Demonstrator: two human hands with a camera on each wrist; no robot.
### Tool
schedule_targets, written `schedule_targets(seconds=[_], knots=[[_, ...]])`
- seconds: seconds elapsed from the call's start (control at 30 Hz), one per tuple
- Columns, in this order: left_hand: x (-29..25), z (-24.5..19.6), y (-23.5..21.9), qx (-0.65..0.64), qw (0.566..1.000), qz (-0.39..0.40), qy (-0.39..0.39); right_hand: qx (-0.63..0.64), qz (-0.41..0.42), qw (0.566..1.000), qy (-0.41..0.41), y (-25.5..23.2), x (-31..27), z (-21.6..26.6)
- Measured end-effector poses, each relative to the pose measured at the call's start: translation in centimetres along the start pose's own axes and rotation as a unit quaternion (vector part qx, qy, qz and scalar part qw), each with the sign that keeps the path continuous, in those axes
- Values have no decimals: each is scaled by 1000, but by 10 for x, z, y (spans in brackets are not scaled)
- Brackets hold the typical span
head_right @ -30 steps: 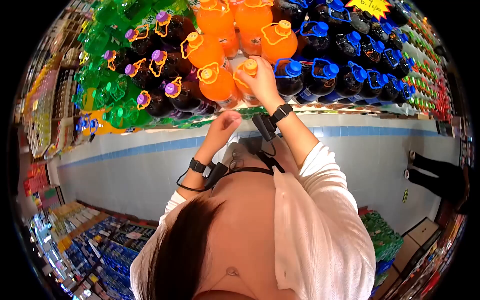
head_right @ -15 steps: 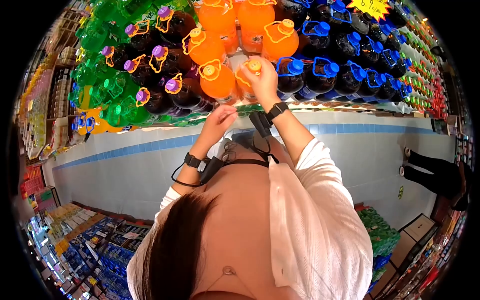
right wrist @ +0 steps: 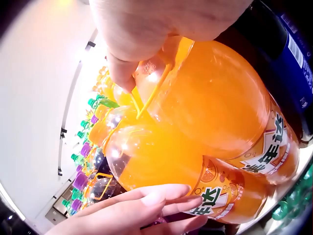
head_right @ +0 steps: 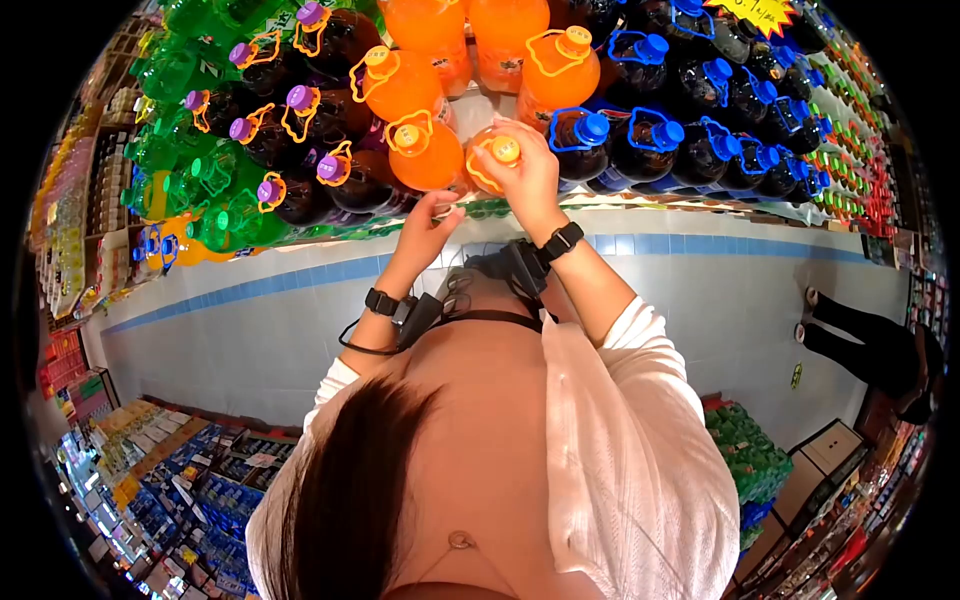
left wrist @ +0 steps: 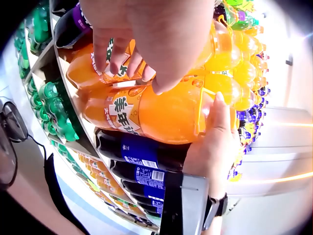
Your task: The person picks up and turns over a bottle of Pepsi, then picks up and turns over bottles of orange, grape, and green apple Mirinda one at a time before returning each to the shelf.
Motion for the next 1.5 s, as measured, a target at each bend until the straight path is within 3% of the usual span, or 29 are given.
schedule_targets(seconds=[0.1, 0.27, 0.57, 0.77, 1.03, 1.17, 1.23, 1.33, 1.47, 1.5], knots=[[8, 2, -2, 61, 995, -34, 65, -3, 8, 1000, -2, -4, -3, 6], [7, 0, -4, 53, 995, -41, 72, -7, 43, 998, -44, -9, -5, 11], [8, -3, -5, 61, 995, -39, 67, 5, 29, 996, -78, -20, -12, 16], [8, 1, -3, 61, 995, -34, 73, 25, 70, 997, -11, -25, 3, 29], [0, -6, -2, 121, 986, 38, 110, 29, 119, 992, -7, -35, 7, 54], [-9, -34, 15, 3, 974, 90, 209, 52, 177, 983, 13, -50, 18, 89], [-15, -69, 22, -46, 961, 119, 246, 62, 215, 974, 39, -59, 29, 113], [-19, -73, 30, -136, 959, 112, 224, 68, 241, 967, 49, -70, 44, 138], [-24, -98, 31, -160, 955, 103, 227, 60, 245, 967, 36, -76, 66, 158], [-25, -105, 30, -175, 955, 102, 219, 35, 294, 953, 58, -78, 74, 164]])
Point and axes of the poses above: each hand's wrist, its own x-axis towards the middle knuckle, its own y-axis out of the palm, z = x × y, the point moved 3 cm from there along x, towards the middle knuckle, and after that the axes turned 13 degrees about -z, right-handed, at the moved point
